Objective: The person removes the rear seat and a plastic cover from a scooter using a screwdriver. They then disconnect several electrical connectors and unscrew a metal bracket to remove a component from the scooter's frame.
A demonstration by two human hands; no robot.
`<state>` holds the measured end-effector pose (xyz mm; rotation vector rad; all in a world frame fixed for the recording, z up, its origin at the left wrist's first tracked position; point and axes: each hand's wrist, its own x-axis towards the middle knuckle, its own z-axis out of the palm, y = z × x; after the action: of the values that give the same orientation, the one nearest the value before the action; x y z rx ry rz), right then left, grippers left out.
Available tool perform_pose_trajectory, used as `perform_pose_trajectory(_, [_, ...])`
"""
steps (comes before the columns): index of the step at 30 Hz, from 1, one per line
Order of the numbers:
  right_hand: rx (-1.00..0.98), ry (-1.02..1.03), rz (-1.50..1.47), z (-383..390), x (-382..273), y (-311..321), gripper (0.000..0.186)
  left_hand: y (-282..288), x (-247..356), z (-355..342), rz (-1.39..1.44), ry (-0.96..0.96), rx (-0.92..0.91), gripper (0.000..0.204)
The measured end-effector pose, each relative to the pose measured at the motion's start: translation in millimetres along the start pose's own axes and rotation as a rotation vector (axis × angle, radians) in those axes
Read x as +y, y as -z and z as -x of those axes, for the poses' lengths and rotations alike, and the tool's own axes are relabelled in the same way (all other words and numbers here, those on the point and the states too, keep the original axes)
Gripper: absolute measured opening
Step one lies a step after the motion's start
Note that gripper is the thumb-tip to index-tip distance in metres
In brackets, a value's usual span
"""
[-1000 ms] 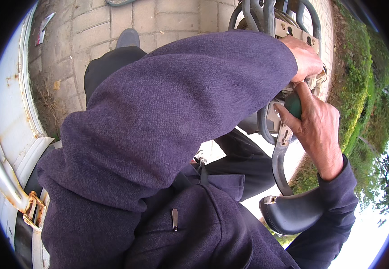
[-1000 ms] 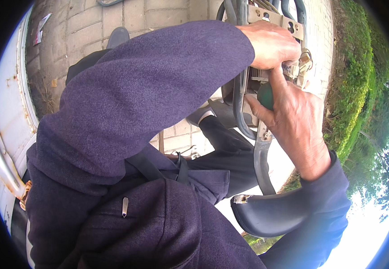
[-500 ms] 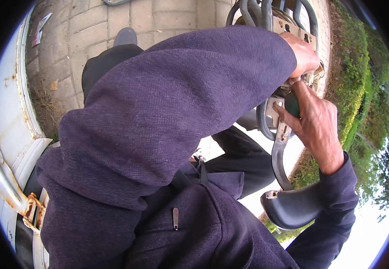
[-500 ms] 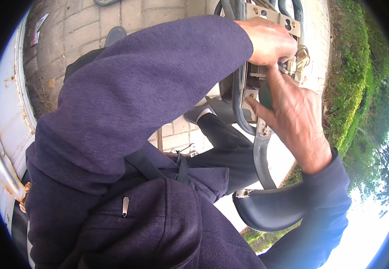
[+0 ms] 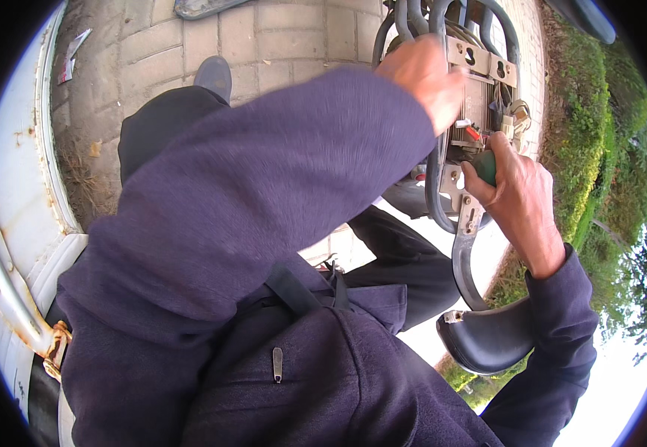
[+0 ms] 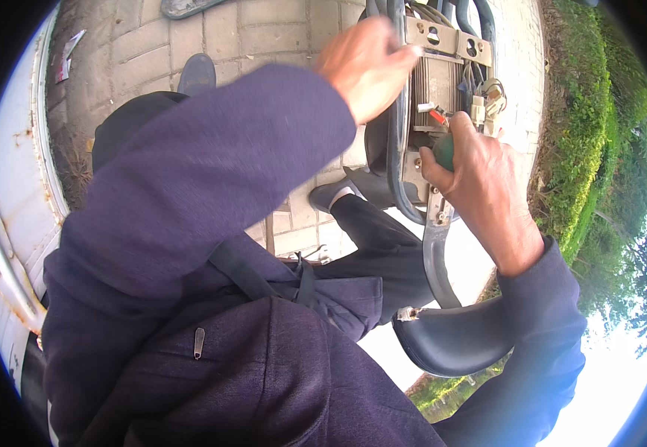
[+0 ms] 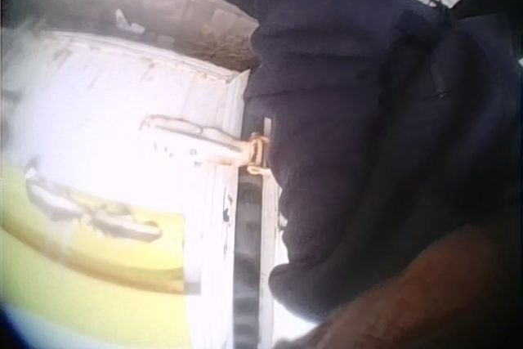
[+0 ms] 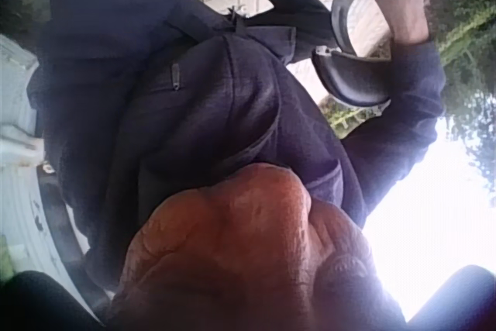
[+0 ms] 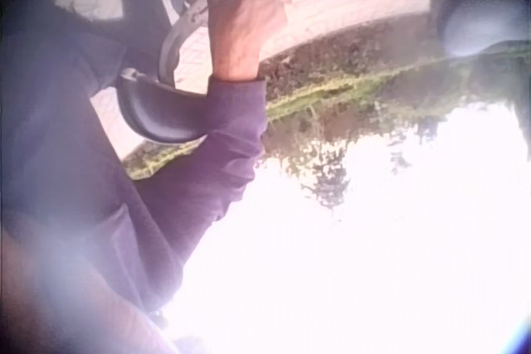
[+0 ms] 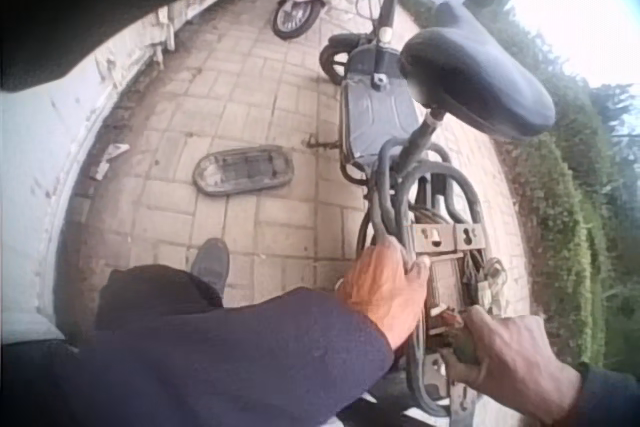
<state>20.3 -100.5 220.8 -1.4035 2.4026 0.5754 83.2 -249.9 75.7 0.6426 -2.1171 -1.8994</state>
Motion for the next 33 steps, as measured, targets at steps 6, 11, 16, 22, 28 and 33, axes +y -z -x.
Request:
perform_pose_trajectory(6, [-0.049,-0.079,-0.003,1,-3,5,0.039,-51,-33,41,1.088,0.607,-0.398,0.086])
perform_pose_trajectory(11, [-0.026,-0.027,0.029,0,0,2,0.04,-67,-30,48,1.35,0.439,-0.433,0.091])
perform_pose_trajectory(16, [-0.033,0.145,0.135,-3,8,5,0.038,-64,-25,49,1.394,0.386,-0.415,0.09])
perform_pose_trajectory(22, [-0.089,0.305,0.19,-9,11,16,0.039,-63,-25,48,1.376,0.441,-0.41,0.085])
perform_pose_trajectory(28, [-0.084,-0.097,-0.023,-2,-10,9,0.043,-68,-32,43,1.343,0.451,-0.455,0.083])
perform_pose_trajectory(33, [-0.016,0.018,0.059,-3,-9,5,0.032,-73,-35,42,1.398,0.442,-0.455,0.087])
